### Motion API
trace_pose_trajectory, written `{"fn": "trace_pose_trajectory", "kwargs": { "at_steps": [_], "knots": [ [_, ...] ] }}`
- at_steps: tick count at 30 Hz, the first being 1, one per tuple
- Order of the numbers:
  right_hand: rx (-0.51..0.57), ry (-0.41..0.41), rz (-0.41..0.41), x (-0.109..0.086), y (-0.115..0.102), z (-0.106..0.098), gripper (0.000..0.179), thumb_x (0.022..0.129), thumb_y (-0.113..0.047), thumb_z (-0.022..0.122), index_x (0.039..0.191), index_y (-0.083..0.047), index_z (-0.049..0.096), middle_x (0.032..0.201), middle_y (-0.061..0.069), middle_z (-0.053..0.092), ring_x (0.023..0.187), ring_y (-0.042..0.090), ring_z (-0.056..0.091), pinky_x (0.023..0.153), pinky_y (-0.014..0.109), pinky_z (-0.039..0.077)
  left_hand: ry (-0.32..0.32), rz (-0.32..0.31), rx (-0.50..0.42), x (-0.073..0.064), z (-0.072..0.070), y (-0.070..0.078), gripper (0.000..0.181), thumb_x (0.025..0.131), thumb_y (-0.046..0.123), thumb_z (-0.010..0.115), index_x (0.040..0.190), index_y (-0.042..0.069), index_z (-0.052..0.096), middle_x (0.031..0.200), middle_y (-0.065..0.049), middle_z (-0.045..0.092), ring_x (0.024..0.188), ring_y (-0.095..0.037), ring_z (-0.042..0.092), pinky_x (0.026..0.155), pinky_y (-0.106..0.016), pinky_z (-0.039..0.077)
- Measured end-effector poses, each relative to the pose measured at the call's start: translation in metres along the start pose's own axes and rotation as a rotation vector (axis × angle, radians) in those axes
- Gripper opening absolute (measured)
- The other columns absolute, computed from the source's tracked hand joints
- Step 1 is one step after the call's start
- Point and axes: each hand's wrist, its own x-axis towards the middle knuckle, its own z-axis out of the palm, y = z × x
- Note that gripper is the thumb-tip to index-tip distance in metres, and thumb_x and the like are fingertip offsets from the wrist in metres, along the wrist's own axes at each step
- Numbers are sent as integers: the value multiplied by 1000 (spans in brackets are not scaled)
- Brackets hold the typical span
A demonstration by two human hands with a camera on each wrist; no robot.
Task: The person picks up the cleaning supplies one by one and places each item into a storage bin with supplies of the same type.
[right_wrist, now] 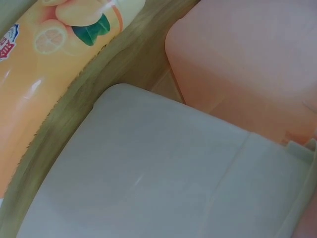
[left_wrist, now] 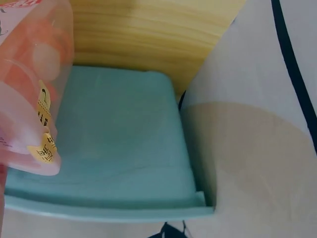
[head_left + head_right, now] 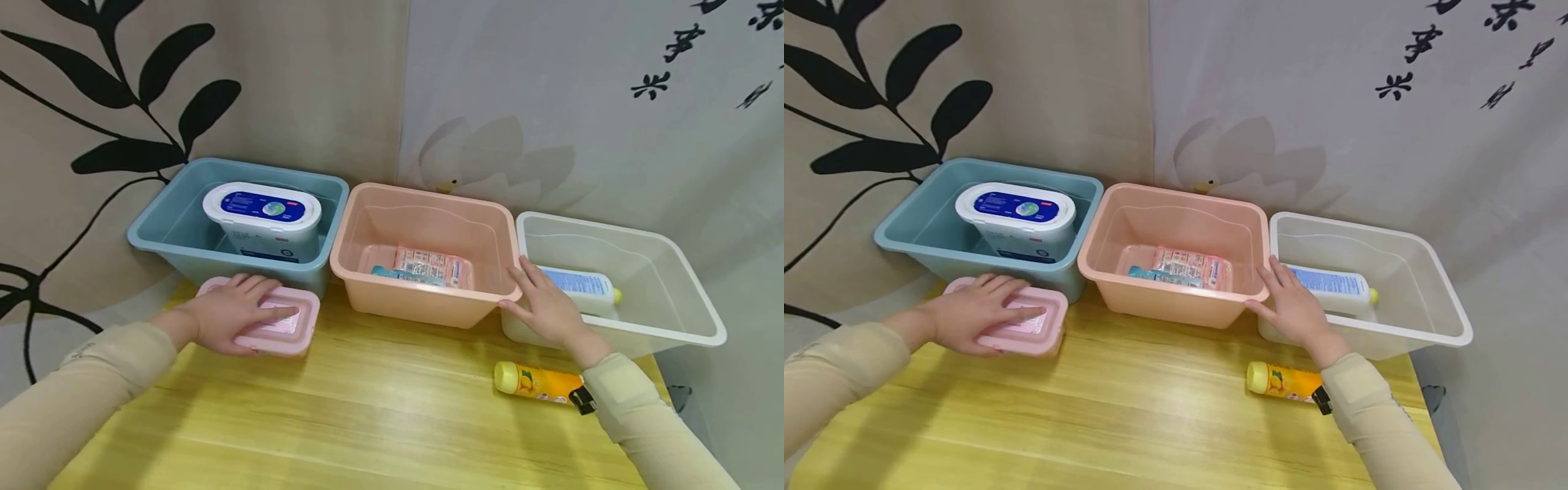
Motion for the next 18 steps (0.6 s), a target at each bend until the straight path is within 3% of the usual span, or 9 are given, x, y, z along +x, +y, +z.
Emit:
{"fn": "trace_pose_trajectory", "kwargs": {
  "at_steps": [6, 13, 18],
  "knots": [
    [-1, -3, -1, 1, -1, -1, 72, 93, -52, 47, 147, -8, 28, 155, 23, 14, 136, 48, 25, 105, 60, 31, 4, 2, -17, -3, -12, 8, 75, 75, 65, 60, 141, 34, 40, 143, -13, 37, 127, -32, 35, 102, -59, 32],
    [2, -8, -2, 1, -2, -1, 72, 93, -52, 46, 147, -9, 28, 155, 22, 13, 136, 48, 24, 105, 60, 30, -53, -17, -41, -6, -29, 16, 79, 74, 63, 63, 143, 39, 34, 144, -11, 36, 129, -31, 32, 104, -59, 30],
    [1, -10, 1, 0, -2, -2, 72, 93, -53, 46, 147, -8, 28, 155, 22, 13, 136, 48, 23, 105, 61, 31, -30, -16, -21, -7, -41, 16, 82, 70, 62, 67, 142, 40, 36, 140, -9, 38, 127, -29, 33, 103, -57, 31]
  ]
}}
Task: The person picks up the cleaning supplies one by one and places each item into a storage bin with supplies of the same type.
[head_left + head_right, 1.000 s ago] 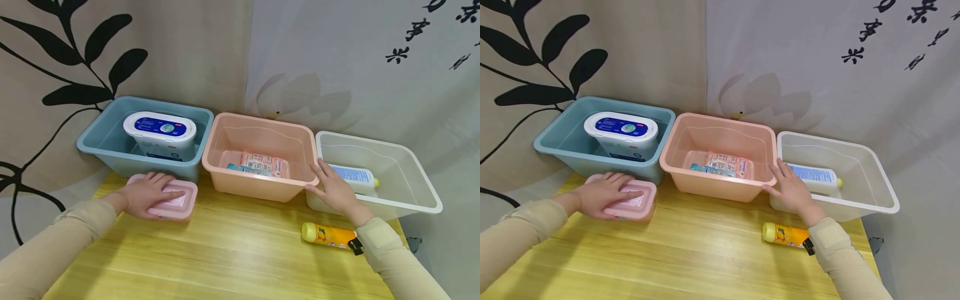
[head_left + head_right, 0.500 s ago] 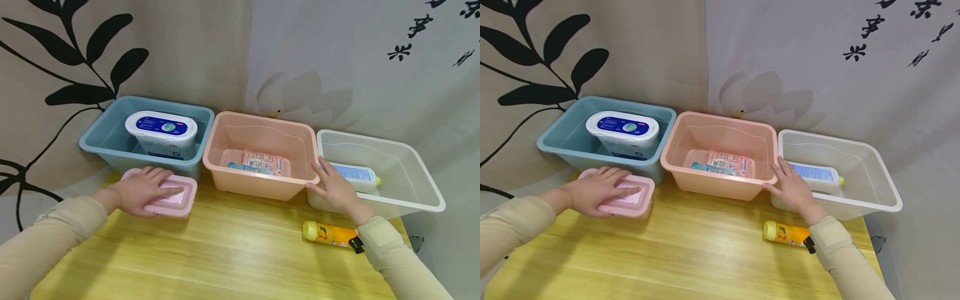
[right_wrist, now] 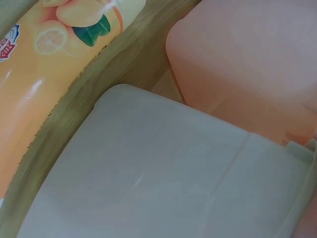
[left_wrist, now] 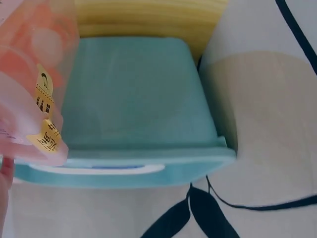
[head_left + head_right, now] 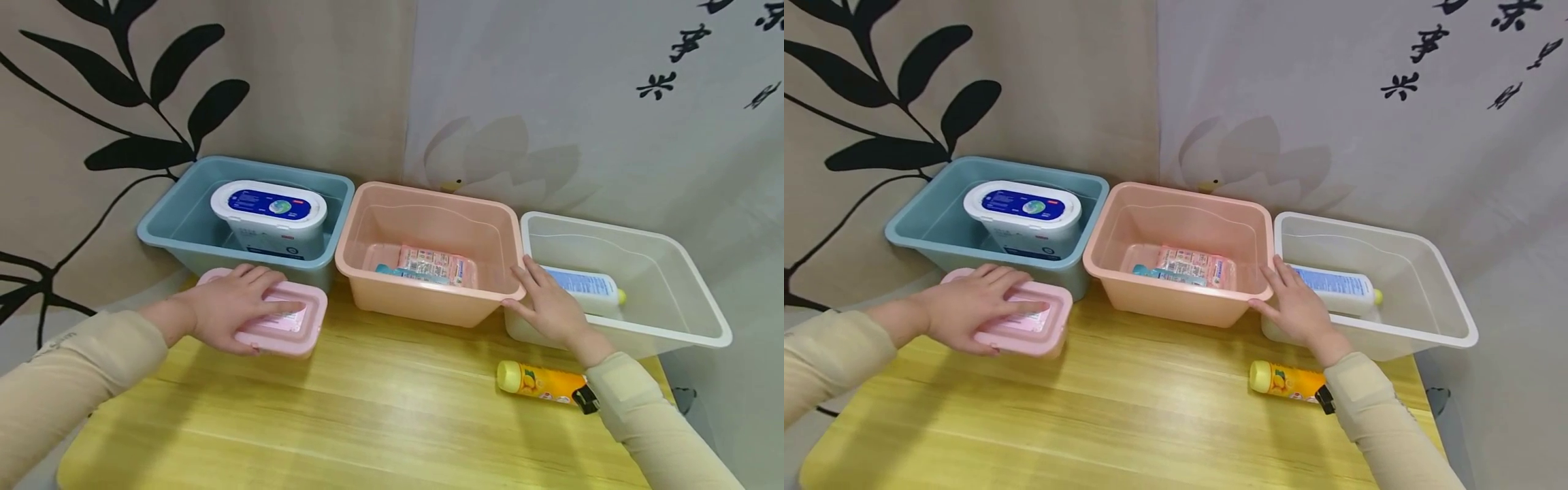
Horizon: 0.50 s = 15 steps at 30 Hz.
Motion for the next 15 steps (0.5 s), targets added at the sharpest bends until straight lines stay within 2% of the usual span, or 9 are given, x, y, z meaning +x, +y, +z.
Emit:
{"fn": "trace_pose_trajectory", "kwargs": {
  "at_steps": [11, 15],
  "knots": [
    [2, -1, 8, -1, 0, 0, 73, 93, -53, 46, 147, -8, 28, 155, 21, 13, 137, 47, 23, 105, 61, 29, 32, -1, 49, -8, -34, -3, 80, 71, 66, 64, 141, 38, 37, 141, -10, 37, 126, -29, 31, 102, -58, 31],
    [-1, 1, 2, 0, 1, 0, 72, 93, -53, 46, 147, -8, 28, 155, 21, 13, 137, 47, 23, 105, 61, 30, 67, 8, 88, -14, -49, -4, 81, 69, 67, 64, 140, 37, 39, 139, -11, 39, 123, -29, 34, 100, -57, 32]
  ]
}}
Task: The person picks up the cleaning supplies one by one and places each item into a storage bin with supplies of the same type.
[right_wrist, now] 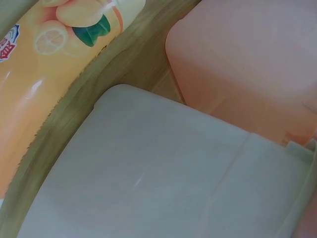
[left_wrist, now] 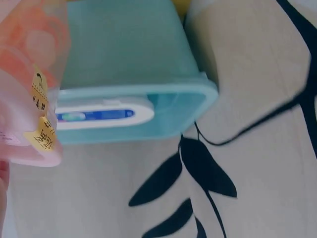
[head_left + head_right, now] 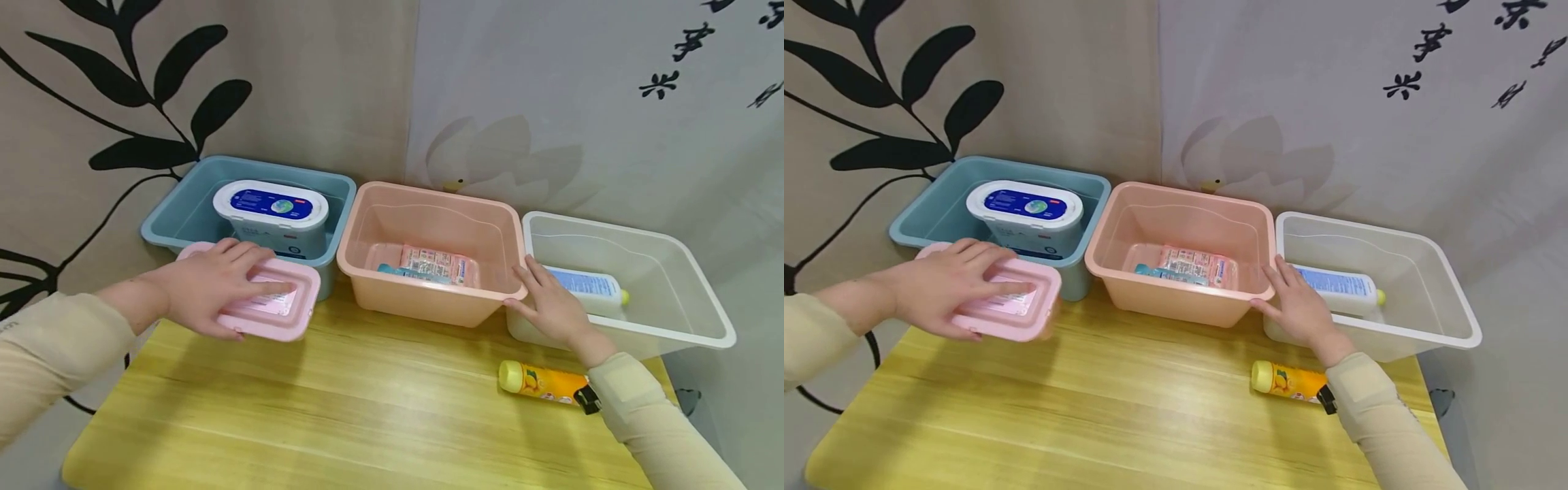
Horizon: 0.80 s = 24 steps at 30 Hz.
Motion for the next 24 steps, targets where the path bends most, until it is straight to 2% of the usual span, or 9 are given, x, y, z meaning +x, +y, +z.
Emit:
{"fn": "trace_pose_trajectory", "kwargs": {
  "at_steps": [6, 9, 19, 24],
  "knots": [
    [3, 10, -8, 1, 1, 1, 72, 93, -53, 46, 146, -8, 28, 155, 22, 14, 136, 48, 24, 104, 61, 31, 66, -3, 56, -4, -20, -5, 80, 69, 71, 61, 138, 35, 42, 135, -13, 42, 121, -30, 36, 98, -57, 34],
    [3, 10, -8, 1, 1, 1, 72, 93, -53, 46, 146, -8, 28, 155, 22, 14, 136, 48, 24, 104, 61, 31, 71, -11, 61, -4, -28, -8, 79, 70, 71, 60, 137, 34, 43, 136, -14, 41, 121, -31, 35, 98, -57, 32],
    [8, 1, -6, 1, 1, 0, 72, 93, -53, 46, 147, -8, 28, 155, 22, 14, 136, 48, 24, 104, 61, 30, 78, -28, 76, 1, -41, -16, 79, 69, 68, 63, 138, 34, 43, 135, -16, 40, 123, -34, 33, 100, -58, 29],
    [0, 6, -9, 1, 1, 0, 72, 93, -53, 46, 146, -7, 28, 155, 23, 14, 136, 48, 25, 104, 61, 31, 113, -34, 92, 4, -47, -21, 78, 68, 66, 64, 136, 32, 46, 134, -17, 41, 121, -36, 33, 98, -57, 29]
  ]
}}
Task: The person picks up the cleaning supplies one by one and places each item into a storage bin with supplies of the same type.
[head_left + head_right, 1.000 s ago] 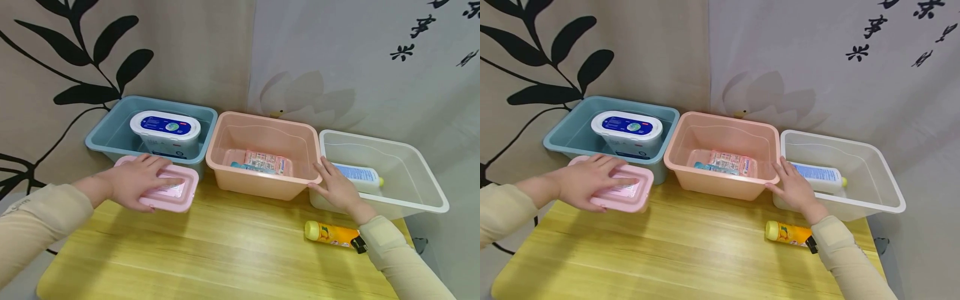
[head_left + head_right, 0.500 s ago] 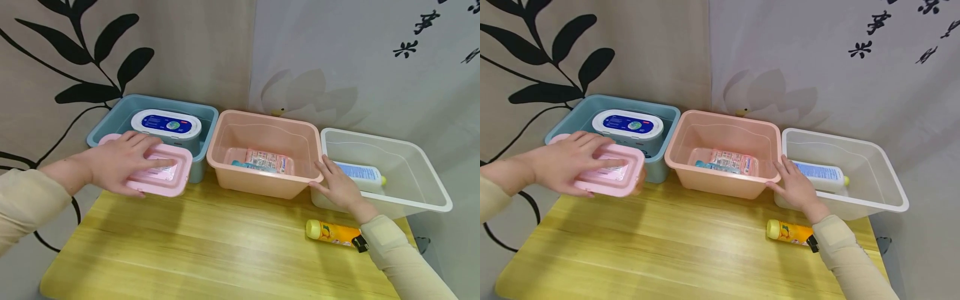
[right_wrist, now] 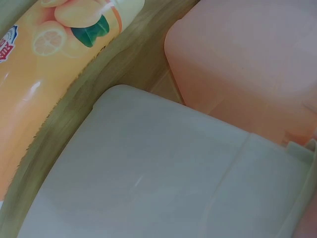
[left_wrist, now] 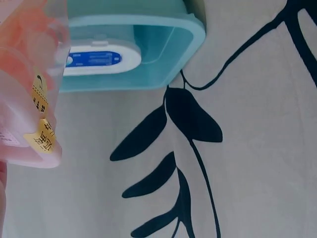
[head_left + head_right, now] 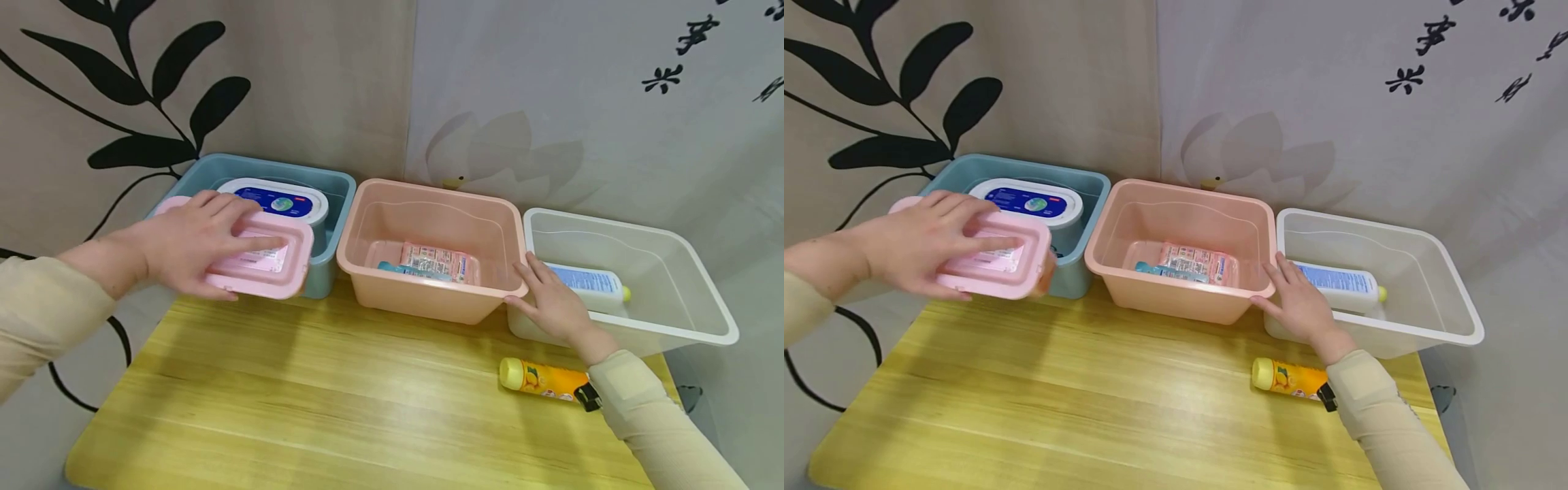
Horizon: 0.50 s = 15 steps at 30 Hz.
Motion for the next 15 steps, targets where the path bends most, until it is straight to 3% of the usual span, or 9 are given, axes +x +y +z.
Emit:
{"fn": "trace_pose_trajectory", "kwargs": {
  "at_steps": [4, 15],
  "knots": [
    [0, 6, 0, 0, 0, 0, 72, 93, -53, 46, 146, -7, 29, 155, 23, 15, 135, 48, 25, 104, 61, 31, 39, 14, 15, 4, -3, -8, 78, 66, 62, 68, 135, 31, 46, 132, -18, 41, 119, -37, 33, 96, -57, 31],
    [3, -4, 4, -1, -1, -1, 73, 93, -53, 46, 147, -8, 28, 155, 23, 14, 135, 49, 25, 103, 62, 31, 34, -50, 62, 15, -3, -34, 79, 65, 56, 72, 134, 25, 47, 129, -21, 39, 115, -40, 34, 95, -59, 31]
  ]
}}
